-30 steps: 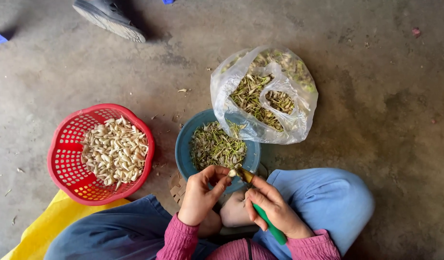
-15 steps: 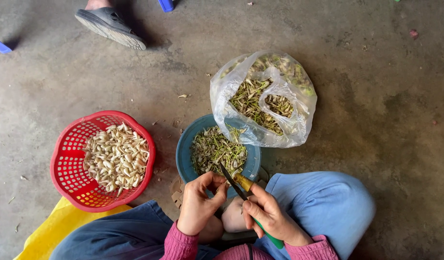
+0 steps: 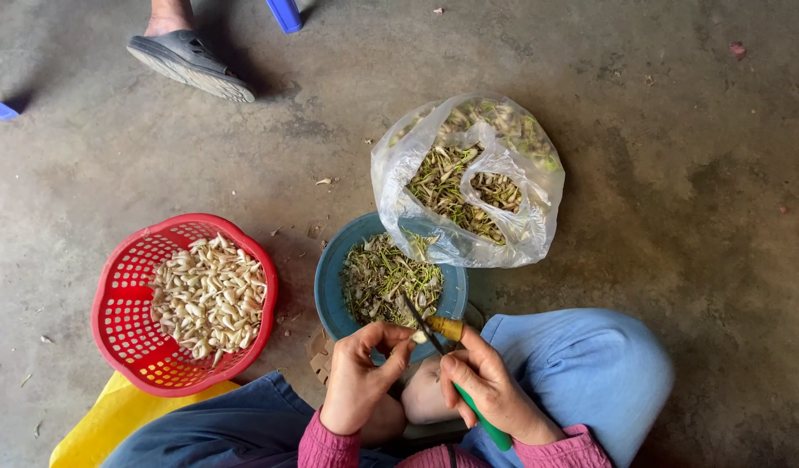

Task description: Trimming and peeling small garlic bulbs using a hand knife

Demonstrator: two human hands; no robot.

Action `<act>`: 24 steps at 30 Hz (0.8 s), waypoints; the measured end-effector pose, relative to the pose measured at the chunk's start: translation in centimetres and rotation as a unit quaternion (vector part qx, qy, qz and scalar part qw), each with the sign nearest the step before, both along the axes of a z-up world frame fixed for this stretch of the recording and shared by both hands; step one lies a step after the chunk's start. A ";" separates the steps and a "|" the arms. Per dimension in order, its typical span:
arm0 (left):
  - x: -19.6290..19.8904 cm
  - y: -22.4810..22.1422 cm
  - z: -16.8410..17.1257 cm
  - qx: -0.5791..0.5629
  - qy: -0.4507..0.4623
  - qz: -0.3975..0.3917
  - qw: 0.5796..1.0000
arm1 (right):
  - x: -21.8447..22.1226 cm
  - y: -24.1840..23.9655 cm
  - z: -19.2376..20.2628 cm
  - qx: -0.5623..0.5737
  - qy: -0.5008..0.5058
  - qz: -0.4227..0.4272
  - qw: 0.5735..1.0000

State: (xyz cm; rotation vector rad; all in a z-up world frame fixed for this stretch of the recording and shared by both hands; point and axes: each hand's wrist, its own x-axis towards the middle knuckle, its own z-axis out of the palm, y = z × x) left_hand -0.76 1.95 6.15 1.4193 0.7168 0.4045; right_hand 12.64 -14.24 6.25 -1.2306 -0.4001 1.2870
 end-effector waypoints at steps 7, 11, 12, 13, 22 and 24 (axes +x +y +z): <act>-0.3 -0.3 -2.3 -0.039 0.005 0.021 0.999 | -0.4 0.2 0.4 -0.025 -0.012 0.062 0.998; -0.3 -0.4 -3.0 -0.091 -0.015 0.024 0.995 | -0.5 -0.2 -0.3 0.008 -0.043 0.052 0.998; -0.4 -0.7 -3.3 -0.049 -0.006 0.051 0.997 | -0.7 -0.3 -0.5 0.018 -0.070 0.069 0.995; -0.4 -0.8 -3.0 -0.048 -0.007 0.051 0.998 | -0.8 -0.4 -0.9 0.019 -0.070 0.068 0.995; 0.2 -1.4 -2.1 -0.008 -0.025 0.095 0.995 | -0.1 -0.3 -0.3 0.021 0.010 0.013 1.000; 0.4 -1.4 -2.6 -0.047 -0.049 0.096 0.993 | -0.2 -0.4 -0.6 0.030 0.028 -0.003 0.999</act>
